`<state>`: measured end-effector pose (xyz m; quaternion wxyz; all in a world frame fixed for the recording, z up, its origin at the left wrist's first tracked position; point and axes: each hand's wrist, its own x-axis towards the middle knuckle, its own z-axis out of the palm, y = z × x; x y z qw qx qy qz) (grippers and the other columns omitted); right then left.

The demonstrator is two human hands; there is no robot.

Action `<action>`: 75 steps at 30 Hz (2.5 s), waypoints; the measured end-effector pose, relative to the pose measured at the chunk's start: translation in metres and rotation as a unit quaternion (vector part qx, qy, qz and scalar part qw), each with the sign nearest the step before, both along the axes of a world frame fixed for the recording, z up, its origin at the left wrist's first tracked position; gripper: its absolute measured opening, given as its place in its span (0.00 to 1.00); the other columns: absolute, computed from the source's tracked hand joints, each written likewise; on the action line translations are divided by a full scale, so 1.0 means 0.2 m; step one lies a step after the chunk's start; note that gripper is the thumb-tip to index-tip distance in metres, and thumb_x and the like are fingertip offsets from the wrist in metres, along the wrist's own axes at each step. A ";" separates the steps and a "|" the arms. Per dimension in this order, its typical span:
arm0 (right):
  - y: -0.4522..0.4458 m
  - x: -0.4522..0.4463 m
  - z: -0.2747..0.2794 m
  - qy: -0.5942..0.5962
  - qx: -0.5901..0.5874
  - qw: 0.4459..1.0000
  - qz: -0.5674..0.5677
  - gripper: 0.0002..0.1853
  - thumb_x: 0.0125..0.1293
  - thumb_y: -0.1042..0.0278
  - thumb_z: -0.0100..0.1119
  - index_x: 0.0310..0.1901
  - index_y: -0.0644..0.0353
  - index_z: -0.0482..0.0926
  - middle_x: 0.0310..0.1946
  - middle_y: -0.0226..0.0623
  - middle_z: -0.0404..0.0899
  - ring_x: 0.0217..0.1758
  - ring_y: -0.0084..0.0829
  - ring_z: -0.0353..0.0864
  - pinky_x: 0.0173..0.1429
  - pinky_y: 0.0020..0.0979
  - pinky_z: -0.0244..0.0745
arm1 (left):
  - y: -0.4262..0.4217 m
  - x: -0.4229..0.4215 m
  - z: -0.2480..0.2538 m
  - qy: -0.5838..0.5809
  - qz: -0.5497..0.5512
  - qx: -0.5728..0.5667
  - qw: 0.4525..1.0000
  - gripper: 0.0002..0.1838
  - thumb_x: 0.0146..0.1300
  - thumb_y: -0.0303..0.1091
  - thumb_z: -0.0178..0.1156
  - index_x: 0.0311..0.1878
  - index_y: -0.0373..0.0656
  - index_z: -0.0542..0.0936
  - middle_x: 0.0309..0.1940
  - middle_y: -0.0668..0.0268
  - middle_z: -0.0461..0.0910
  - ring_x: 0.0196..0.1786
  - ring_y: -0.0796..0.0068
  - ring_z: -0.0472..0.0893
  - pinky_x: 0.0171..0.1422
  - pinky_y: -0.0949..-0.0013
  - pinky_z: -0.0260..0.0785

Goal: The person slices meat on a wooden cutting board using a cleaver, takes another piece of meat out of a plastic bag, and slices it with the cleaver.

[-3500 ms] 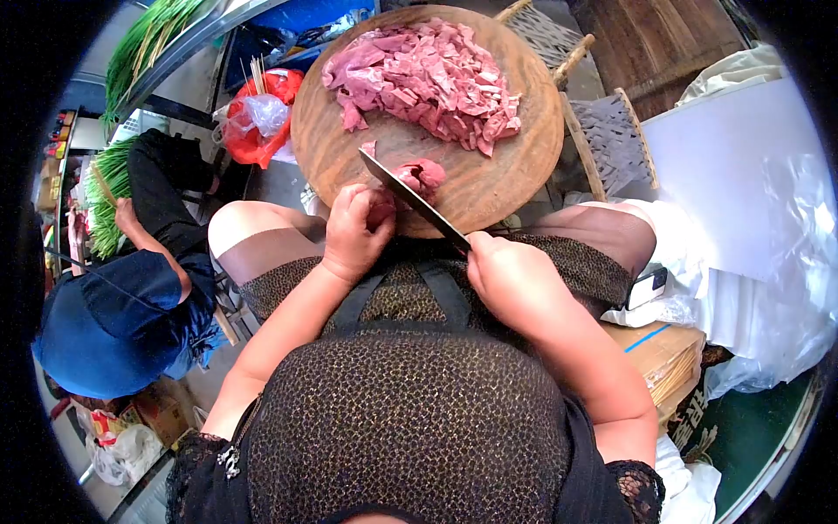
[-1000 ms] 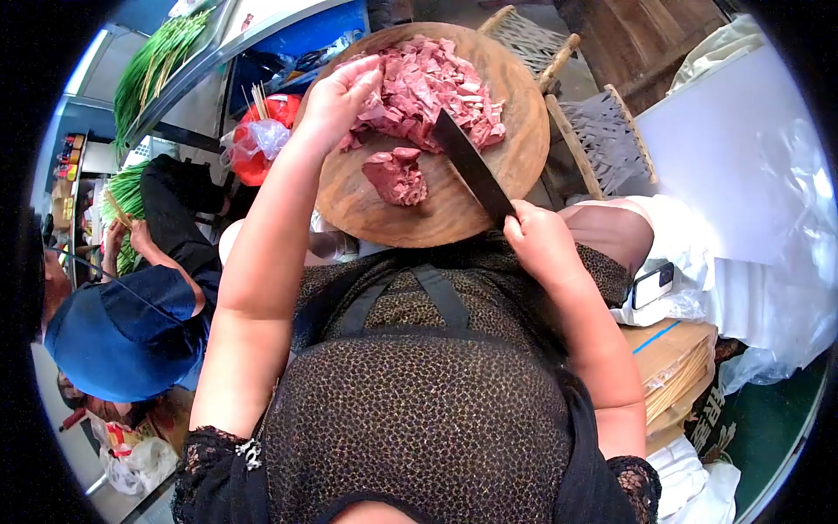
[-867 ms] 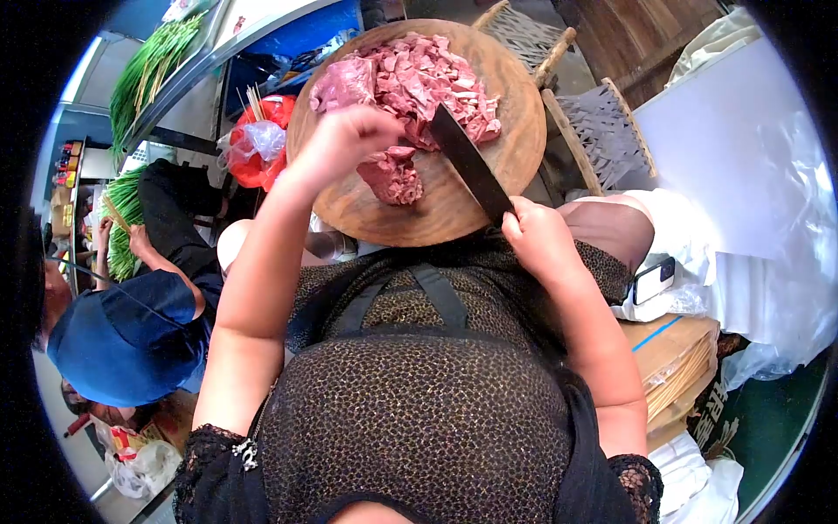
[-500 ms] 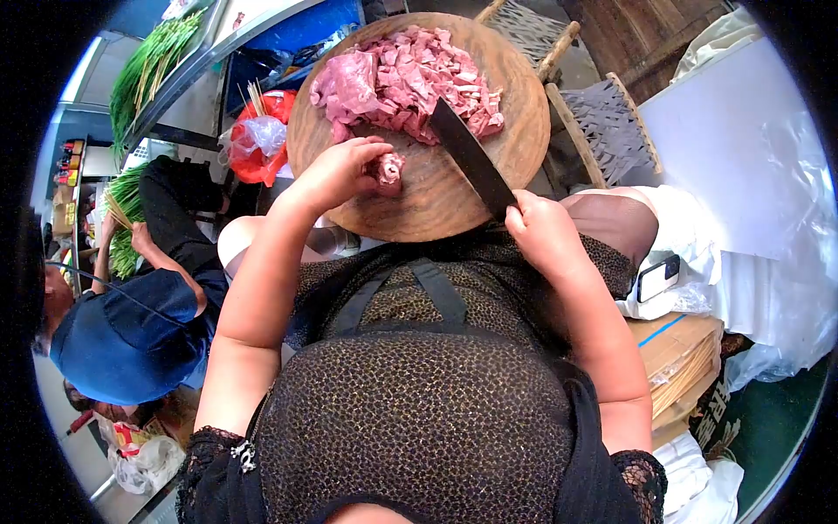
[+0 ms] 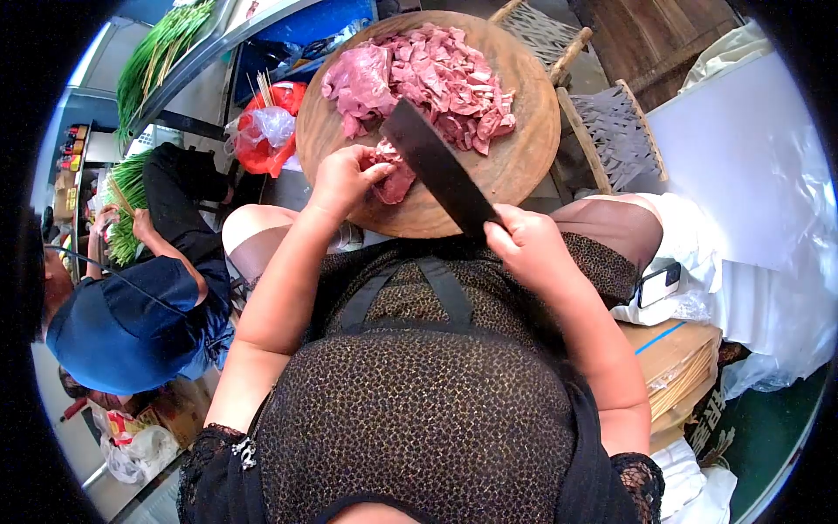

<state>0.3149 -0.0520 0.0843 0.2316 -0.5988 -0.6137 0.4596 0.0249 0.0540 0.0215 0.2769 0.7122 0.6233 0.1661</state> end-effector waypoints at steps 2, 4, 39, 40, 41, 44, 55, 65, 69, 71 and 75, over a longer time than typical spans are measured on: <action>0.02 -0.03 -0.02 -0.006 0.024 0.999 0.047 0.14 0.68 0.68 0.55 0.51 0.65 0.80 0.38 0.53 0.84 0.40 0.39 0.86 0.49 0.34 0.77 | -0.01 0.00 0.01 0.005 -0.008 0.010 1.000 0.15 0.60 0.40 0.72 0.44 0.40 0.87 0.38 0.57 0.88 0.40 0.69 0.87 0.48 0.67 0.78; 0.03 -0.05 -0.03 -0.023 -0.009 0.998 0.053 0.13 0.69 0.68 0.55 0.50 0.65 0.80 0.36 0.52 0.84 0.38 0.38 0.85 0.49 0.34 0.77 | -0.01 -0.03 -0.06 -0.056 -0.014 0.019 0.998 0.14 0.60 0.39 0.71 0.46 0.42 0.87 0.39 0.58 0.88 0.40 0.68 0.88 0.48 0.66 0.78; 0.00 -0.13 0.11 -0.035 -0.034 0.998 0.043 0.14 0.68 0.67 0.55 0.49 0.65 0.80 0.34 0.53 0.82 0.38 0.46 0.85 0.47 0.37 0.78 | -0.16 -0.17 -0.01 -0.341 0.131 -0.098 0.926 0.11 0.68 0.35 0.67 0.49 0.39 0.86 0.32 0.73 0.83 0.28 0.86 0.78 0.33 0.78 0.73; 0.00 -0.13 0.10 -0.035 -0.034 0.998 0.043 0.14 0.68 0.67 0.55 0.49 0.65 0.80 0.34 0.53 0.82 0.38 0.46 0.85 0.47 0.37 0.78 | -0.16 -0.18 0.00 -0.366 0.148 -0.117 0.911 0.11 0.68 0.34 0.67 0.49 0.39 0.86 0.32 0.73 0.83 0.28 0.86 0.78 0.33 0.78 0.73; 0.00 -0.12 0.10 -0.029 -0.031 0.998 0.044 0.14 0.68 0.67 0.55 0.50 0.65 0.80 0.34 0.53 0.82 0.37 0.42 0.85 0.47 0.36 0.77 | -0.15 -0.20 0.00 -0.350 0.162 -0.116 0.915 0.12 0.68 0.34 0.67 0.50 0.39 0.85 0.33 0.72 0.84 0.28 0.85 0.79 0.32 0.78 0.74; 0.00 -0.11 0.08 -0.048 -0.002 0.998 0.050 0.14 0.69 0.68 0.55 0.51 0.65 0.80 0.33 0.50 0.82 0.35 0.35 0.83 0.47 0.34 0.77 | -0.11 -0.24 0.03 -0.367 0.183 -0.081 0.908 0.12 0.67 0.33 0.68 0.51 0.38 0.85 0.34 0.70 0.85 0.28 0.85 0.79 0.32 0.78 0.73; -0.02 -0.02 0.12 -0.010 -0.054 0.998 -0.020 0.13 0.71 0.68 0.54 0.50 0.66 0.81 0.23 0.32 0.74 0.24 0.21 0.72 0.32 0.29 0.71 | 0.43 -0.75 0.36 -0.213 0.241 0.053 0.945 0.38 0.56 0.11 0.55 0.72 0.47 0.73 0.53 0.63 0.84 0.45 0.76 0.84 0.47 0.74 0.77; 0.01 0.09 -0.07 -0.088 0.006 0.996 0.018 0.15 0.68 0.67 0.53 0.52 0.65 0.80 0.43 0.56 0.83 0.48 0.52 0.84 0.54 0.40 0.77 | 0.05 0.00 0.01 -0.050 -0.226 0.221 0.947 0.28 0.48 0.23 0.69 0.57 0.44 0.81 0.52 0.57 0.80 0.54 0.52 0.80 0.59 0.57 0.75; 0.00 0.09 -0.07 -0.084 0.014 0.996 0.009 0.16 0.68 0.67 0.54 0.53 0.63 0.80 0.42 0.55 0.83 0.47 0.51 0.85 0.53 0.40 0.77 | 0.05 -0.04 0.03 -0.049 -0.174 0.137 0.974 0.20 0.48 0.23 0.70 0.47 0.42 0.81 0.46 0.57 0.78 0.48 0.54 0.81 0.53 0.58 0.76; -0.01 0.09 -0.07 -0.085 0.011 0.996 -0.002 0.16 0.68 0.67 0.54 0.53 0.63 0.80 0.43 0.56 0.83 0.49 0.51 0.84 0.54 0.40 0.77 | 0.00 -0.07 0.02 -0.080 -0.172 0.165 0.968 0.18 0.47 0.22 0.70 0.44 0.42 0.80 0.43 0.58 0.77 0.46 0.55 0.80 0.51 0.60 0.75; -0.01 0.11 -0.11 -0.089 0.007 0.996 -0.003 0.15 0.68 0.67 0.54 0.53 0.63 0.81 0.43 0.56 0.83 0.49 0.52 0.84 0.54 0.41 0.77 | -0.09 -0.12 0.02 -0.137 -0.183 0.297 0.927 0.18 0.45 0.19 0.73 0.39 0.44 0.79 0.43 0.61 0.77 0.47 0.58 0.80 0.52 0.63 0.75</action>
